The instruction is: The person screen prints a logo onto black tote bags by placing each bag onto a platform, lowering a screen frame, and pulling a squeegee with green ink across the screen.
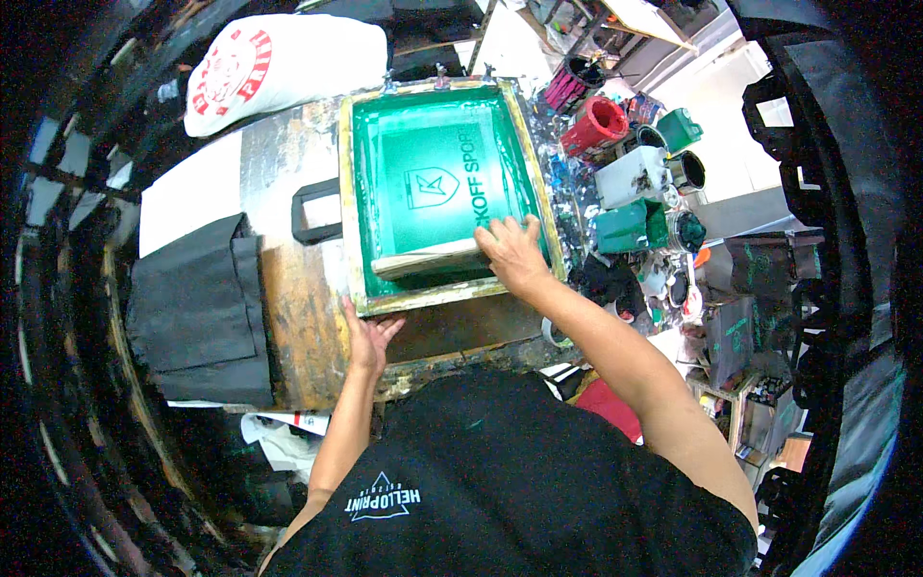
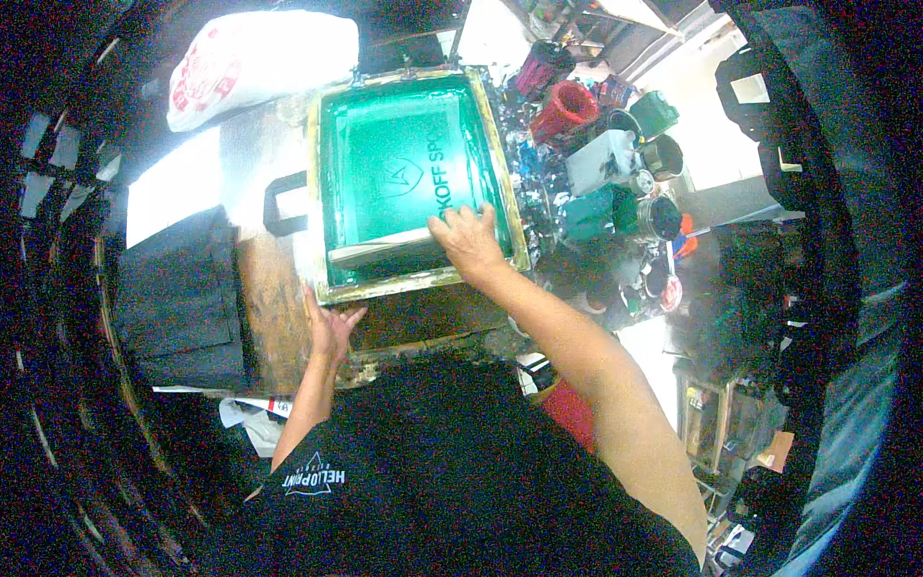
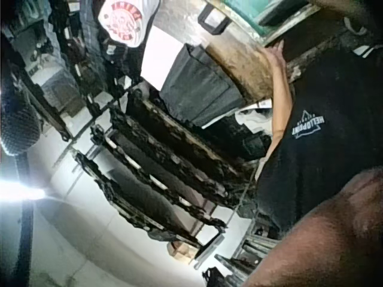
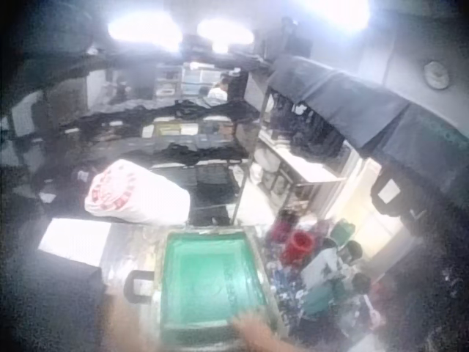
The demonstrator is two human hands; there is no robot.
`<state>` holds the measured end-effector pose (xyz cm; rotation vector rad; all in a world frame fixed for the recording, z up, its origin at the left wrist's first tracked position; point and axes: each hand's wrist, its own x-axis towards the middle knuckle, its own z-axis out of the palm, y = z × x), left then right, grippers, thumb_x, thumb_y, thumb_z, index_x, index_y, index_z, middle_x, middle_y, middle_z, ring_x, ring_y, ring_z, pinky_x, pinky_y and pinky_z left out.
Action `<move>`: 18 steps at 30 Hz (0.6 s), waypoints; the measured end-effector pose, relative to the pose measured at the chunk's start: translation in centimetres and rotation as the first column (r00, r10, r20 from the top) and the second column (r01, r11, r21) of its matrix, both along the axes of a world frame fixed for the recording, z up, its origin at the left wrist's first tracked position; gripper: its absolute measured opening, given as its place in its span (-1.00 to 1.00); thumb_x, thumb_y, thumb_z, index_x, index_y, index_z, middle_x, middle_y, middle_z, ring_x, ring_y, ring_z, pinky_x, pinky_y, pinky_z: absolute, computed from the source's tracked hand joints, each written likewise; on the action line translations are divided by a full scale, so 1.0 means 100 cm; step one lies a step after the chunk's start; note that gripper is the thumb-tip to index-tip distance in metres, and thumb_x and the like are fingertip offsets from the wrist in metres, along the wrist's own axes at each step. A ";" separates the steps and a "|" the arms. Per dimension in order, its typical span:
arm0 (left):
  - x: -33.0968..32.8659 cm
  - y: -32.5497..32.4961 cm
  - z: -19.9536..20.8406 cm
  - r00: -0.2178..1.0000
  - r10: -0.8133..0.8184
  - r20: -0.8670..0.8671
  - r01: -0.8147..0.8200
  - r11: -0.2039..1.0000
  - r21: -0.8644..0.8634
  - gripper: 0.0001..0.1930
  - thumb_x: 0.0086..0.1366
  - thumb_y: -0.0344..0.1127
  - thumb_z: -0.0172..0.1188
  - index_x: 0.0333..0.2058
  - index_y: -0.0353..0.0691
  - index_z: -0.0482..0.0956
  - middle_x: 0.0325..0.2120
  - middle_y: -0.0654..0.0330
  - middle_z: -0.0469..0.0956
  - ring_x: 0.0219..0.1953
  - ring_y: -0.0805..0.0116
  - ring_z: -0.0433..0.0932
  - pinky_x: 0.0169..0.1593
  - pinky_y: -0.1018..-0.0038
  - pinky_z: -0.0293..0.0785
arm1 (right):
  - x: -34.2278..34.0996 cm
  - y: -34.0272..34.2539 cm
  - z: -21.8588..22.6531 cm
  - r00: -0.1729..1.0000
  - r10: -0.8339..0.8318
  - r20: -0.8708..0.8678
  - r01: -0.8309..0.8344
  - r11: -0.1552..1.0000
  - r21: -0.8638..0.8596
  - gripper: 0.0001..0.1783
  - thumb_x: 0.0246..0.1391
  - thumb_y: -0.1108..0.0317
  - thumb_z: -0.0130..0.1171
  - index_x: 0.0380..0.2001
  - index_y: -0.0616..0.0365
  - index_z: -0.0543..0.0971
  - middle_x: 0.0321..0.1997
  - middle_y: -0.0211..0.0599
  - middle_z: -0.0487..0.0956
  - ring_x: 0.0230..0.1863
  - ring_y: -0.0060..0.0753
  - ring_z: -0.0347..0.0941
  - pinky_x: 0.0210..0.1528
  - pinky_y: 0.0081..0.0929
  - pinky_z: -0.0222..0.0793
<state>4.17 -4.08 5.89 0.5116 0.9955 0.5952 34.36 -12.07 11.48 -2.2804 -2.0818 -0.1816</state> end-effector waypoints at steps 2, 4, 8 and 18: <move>-0.002 0.003 0.000 0.999 -0.042 0.019 0.042 0.999 0.005 0.02 0.34 0.57 -0.21 0.49 -0.07 -0.14 0.39 -0.10 0.13 0.33 -0.09 0.31 0.28 -0.04 0.40 | 0.015 0.021 -0.004 0.999 -0.002 -0.032 0.003 1.000 0.028 -0.60 0.09 0.45 0.11 0.03 -0.11 0.51 -0.15 -0.35 0.53 -0.04 -0.22 0.46 0.12 0.18 0.14; 0.000 0.004 0.002 1.000 -0.030 0.007 0.031 0.999 -0.015 0.03 0.34 0.57 -0.21 0.49 -0.09 -0.14 0.36 -0.11 0.21 0.30 -0.08 0.37 0.29 -0.02 0.40 | 0.033 0.049 -0.009 0.999 0.001 -0.036 0.001 0.999 0.051 -0.51 -0.02 0.42 0.24 0.04 -0.10 0.48 -0.13 -0.34 0.52 -0.02 -0.21 0.45 0.11 0.15 0.13; 0.000 0.005 0.003 0.999 -0.035 0.001 0.035 0.999 -0.031 0.06 0.35 0.57 -0.23 0.50 -0.12 -0.26 0.44 -0.09 0.06 0.38 -0.13 0.27 0.29 -0.07 0.38 | 0.080 0.112 -0.024 1.000 0.015 -0.007 -0.015 0.999 0.050 -0.28 -0.23 0.36 0.51 0.07 -0.06 0.43 -0.08 -0.33 0.50 0.04 -0.17 0.42 0.10 0.09 0.11; 0.010 0.009 -0.005 0.995 -0.016 -0.096 0.003 0.990 -0.139 0.10 0.32 0.59 -0.20 0.49 -0.21 -0.19 0.39 -0.09 0.18 0.32 -0.10 0.36 0.25 -0.03 0.44 | 0.184 0.266 -0.066 0.997 0.052 0.049 -0.056 0.993 0.101 -0.30 -0.09 0.30 0.45 0.18 -0.16 0.44 -0.01 -0.29 0.57 0.12 -0.10 0.47 0.14 0.33 0.16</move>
